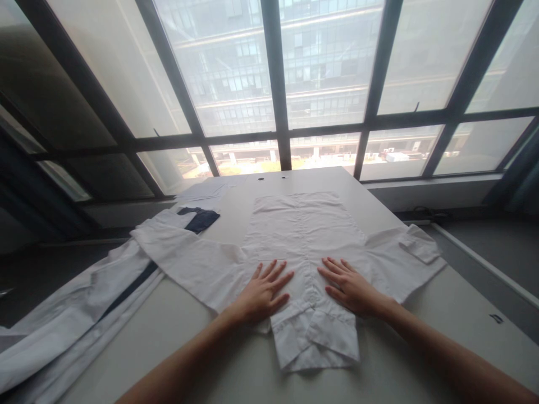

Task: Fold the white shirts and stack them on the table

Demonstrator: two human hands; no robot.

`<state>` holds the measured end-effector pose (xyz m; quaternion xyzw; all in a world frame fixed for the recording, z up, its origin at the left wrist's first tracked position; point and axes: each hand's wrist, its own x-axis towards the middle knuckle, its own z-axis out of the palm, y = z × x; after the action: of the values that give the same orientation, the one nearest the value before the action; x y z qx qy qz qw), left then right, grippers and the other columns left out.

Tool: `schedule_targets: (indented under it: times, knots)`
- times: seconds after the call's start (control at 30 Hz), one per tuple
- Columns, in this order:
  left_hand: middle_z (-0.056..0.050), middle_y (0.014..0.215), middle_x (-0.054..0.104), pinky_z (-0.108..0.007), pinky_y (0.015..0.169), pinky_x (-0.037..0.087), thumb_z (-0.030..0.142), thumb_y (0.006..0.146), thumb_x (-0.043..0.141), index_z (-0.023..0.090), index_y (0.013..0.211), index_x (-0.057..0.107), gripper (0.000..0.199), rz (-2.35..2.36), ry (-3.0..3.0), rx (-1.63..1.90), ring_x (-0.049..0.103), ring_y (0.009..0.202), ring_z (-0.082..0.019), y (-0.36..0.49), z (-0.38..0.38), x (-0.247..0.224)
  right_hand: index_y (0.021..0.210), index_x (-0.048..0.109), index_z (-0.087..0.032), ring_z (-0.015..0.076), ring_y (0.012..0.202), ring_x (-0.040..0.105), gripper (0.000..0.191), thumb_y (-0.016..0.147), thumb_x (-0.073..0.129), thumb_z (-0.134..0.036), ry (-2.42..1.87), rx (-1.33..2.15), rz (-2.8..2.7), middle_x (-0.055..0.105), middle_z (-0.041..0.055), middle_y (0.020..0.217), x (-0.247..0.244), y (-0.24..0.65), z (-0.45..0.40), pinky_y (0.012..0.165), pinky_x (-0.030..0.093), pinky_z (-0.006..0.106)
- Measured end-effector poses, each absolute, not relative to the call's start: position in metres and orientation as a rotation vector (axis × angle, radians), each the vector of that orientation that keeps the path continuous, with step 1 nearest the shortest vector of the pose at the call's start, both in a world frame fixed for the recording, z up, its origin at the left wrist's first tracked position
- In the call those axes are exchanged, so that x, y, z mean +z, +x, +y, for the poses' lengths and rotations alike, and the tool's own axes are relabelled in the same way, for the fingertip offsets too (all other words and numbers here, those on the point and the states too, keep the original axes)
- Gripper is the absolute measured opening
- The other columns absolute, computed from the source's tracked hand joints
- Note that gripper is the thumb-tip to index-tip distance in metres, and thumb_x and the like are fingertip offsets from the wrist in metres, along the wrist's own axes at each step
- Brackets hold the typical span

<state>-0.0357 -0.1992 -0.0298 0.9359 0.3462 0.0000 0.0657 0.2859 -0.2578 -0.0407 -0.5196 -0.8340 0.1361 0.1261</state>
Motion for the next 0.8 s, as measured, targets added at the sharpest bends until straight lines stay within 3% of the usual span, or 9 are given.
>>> schedule_targets:
  times: [0.6, 0.8]
  knots:
    - [0.001, 0.168, 0.014, -0.060, 0.122, 0.010, 0.063, 0.103, 0.032, 0.041, 0.159, 0.022, 0.061, 1.072, 2.824, 0.023, 0.011, 0.155, -0.031, -0.035, -0.200, -0.030, 0.155, 0.041, -0.025, 0.0257, 0.154, 0.018, 0.058, 0.102, 0.039, -0.048, -1.501, 0.388, -2.431, 0.024, 0.0084, 0.166, -0.046, 0.287, -0.257, 0.124, 0.013, 0.048]
    - [0.001, 0.168, 0.016, -0.059, 0.122, 0.010, 0.063, 0.103, 0.031, 0.038, 0.160, 0.021, 0.064, 1.079, 2.819, 0.022, 0.012, 0.155, -0.030, -0.035, -0.201, -0.028, 0.159, 0.031, -0.025, 0.0269, 0.154, 0.017, 0.064, 0.103, 0.032, -0.055, -1.652, 0.316, -2.396, 0.024, 0.0069, 0.166, -0.052, 0.302, -0.249, 0.123, 0.011, 0.058]
